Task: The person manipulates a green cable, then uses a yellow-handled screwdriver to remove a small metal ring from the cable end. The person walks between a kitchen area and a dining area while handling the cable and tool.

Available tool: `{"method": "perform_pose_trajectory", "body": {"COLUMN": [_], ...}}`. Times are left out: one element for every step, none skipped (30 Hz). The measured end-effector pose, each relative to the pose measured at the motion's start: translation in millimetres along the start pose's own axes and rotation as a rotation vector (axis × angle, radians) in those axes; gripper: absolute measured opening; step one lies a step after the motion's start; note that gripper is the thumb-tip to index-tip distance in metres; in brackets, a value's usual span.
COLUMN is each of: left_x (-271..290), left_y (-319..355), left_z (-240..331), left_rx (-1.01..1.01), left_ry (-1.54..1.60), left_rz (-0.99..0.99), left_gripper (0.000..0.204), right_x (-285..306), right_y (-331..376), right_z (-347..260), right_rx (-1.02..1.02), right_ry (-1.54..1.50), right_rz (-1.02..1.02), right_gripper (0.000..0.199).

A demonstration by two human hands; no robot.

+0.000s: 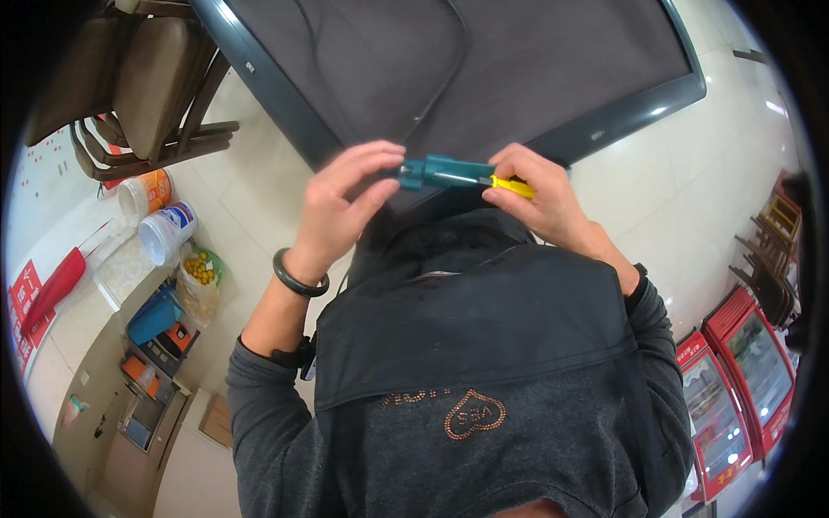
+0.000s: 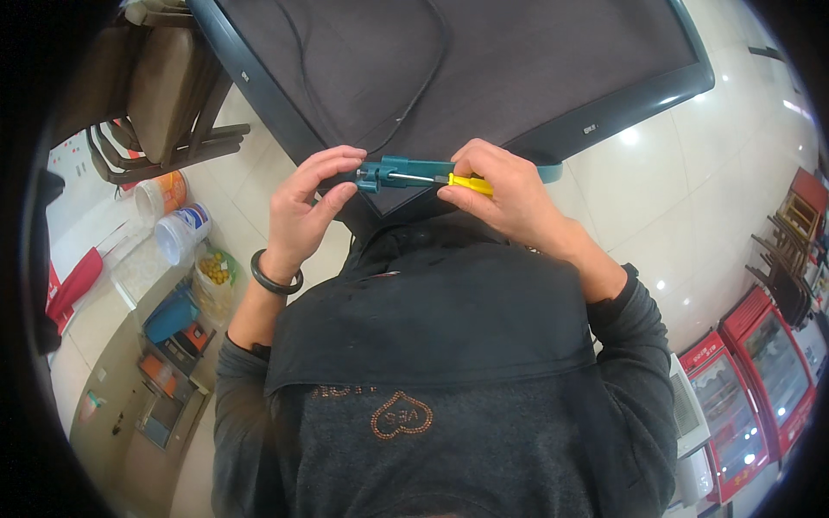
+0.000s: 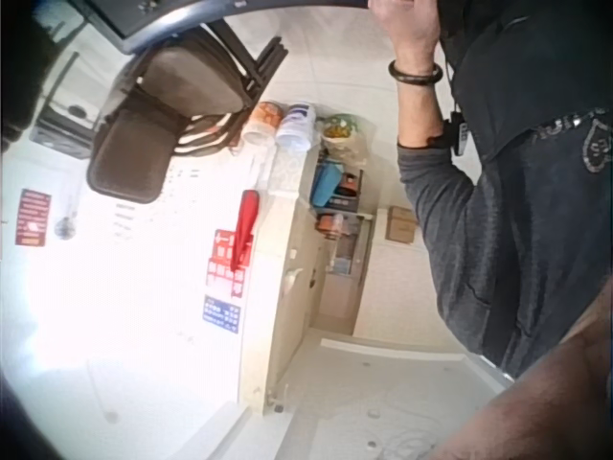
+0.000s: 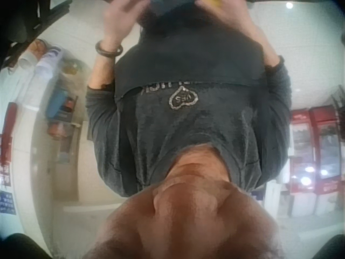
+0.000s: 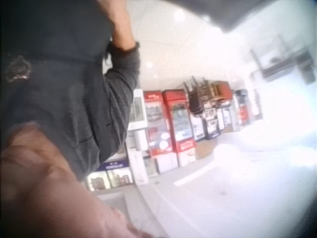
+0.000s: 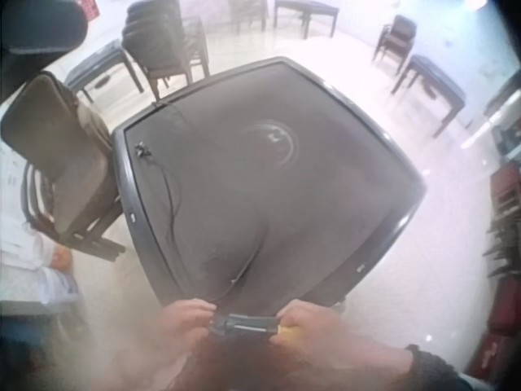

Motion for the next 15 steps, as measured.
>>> {"method": "perform_pose_trajectory", "body": {"left_x": [1.7,3.1,3.7,4.2,5.0,6.1,6.5,7.6,7.7,8.4,9.0,9.5,9.5,10.0,10.3], "left_y": [-1.7,-3.3,-4.9,-6.7,-8.7,-10.8,-13.0,-15.5,-18.0,-21.1,-24.6,-27.1,-28.7,-30.2,-31.0], "left_z": [-2.2,-3.6,-4.4,-5.5,-5.7,-6.3,-8.2,-10.8,-12.7,-10.5,-8.4,-6.6,-6.3,-6.9,-6.7], "left_rx": [0.017,0.027,0.030,0.044,0.046,0.054,0.085,0.121,0.149,0.114,0.070,0.035,0.025,0.025,0.017], "left_ry": [0.021,0.046,0.046,0.050,0.062,0.086,0.098,0.121,0.150,0.113,0.082,0.061,0.038,0.023,0.021], "left_rz": [-0.001,-0.002,-0.018,-0.029,-0.039,-0.044,-0.050,-0.050,-0.058,-0.068,-0.084,-0.094,-0.110,-0.120,-0.127], "left_gripper": [0.019,0.020,0.020,0.020,0.020,0.021,0.020,0.019,0.018,0.018,0.017,0.016,0.016,0.015,0.015], "right_x": [0.6,0.7,1.1,1.4,1.7,2.1,2.4,2.7,2.9,3.0,2.8,2.6,2.3,1.9,1.3], "right_y": [-2.1,-3.9,-5.6,-7.1,-8.5,-9.6,-10.6,-11.6,-12.3,-13.0,-13.8,-14.3,-15.0,-15.4,-15.7], "right_z": [1.0,1.2,1.5,1.5,1.6,1.4,1.4,0.9,0.5,0.4,0.6,0.8,1.1,1.6,2.2], "right_rx": [-0.006,-0.005,-0.012,-0.016,-0.023,-0.028,-0.034,-0.032,-0.030,-0.029,-0.028,-0.028,-0.026,-0.030,-0.035], "right_ry": [-0.011,-0.007,-0.005,-0.004,-0.007,-0.012,-0.017,-0.016,-0.016,-0.015,-0.006,0.003,0.011,0.016,0.020], "right_rz": [0.012,0.010,0.005,0.001,-0.003,-0.006,-0.009,-0.011,-0.012,-0.013,-0.014,-0.015,-0.016,-0.016,-0.015], "right_gripper": [0.022,0.022,0.022,0.022,0.022,0.022,0.022,0.021,0.021,0.021,0.021,0.021,0.021,0.021,0.021]}}
Point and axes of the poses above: each hand's wrist, its own y-axis away from the middle knuckle, its own x-axis out of the back of the hand, z = x × y, the point moved 7 cm from there along -y, towards the middle knuckle, and after that the axes turned 4 degrees about x, right-handed, at the moved point
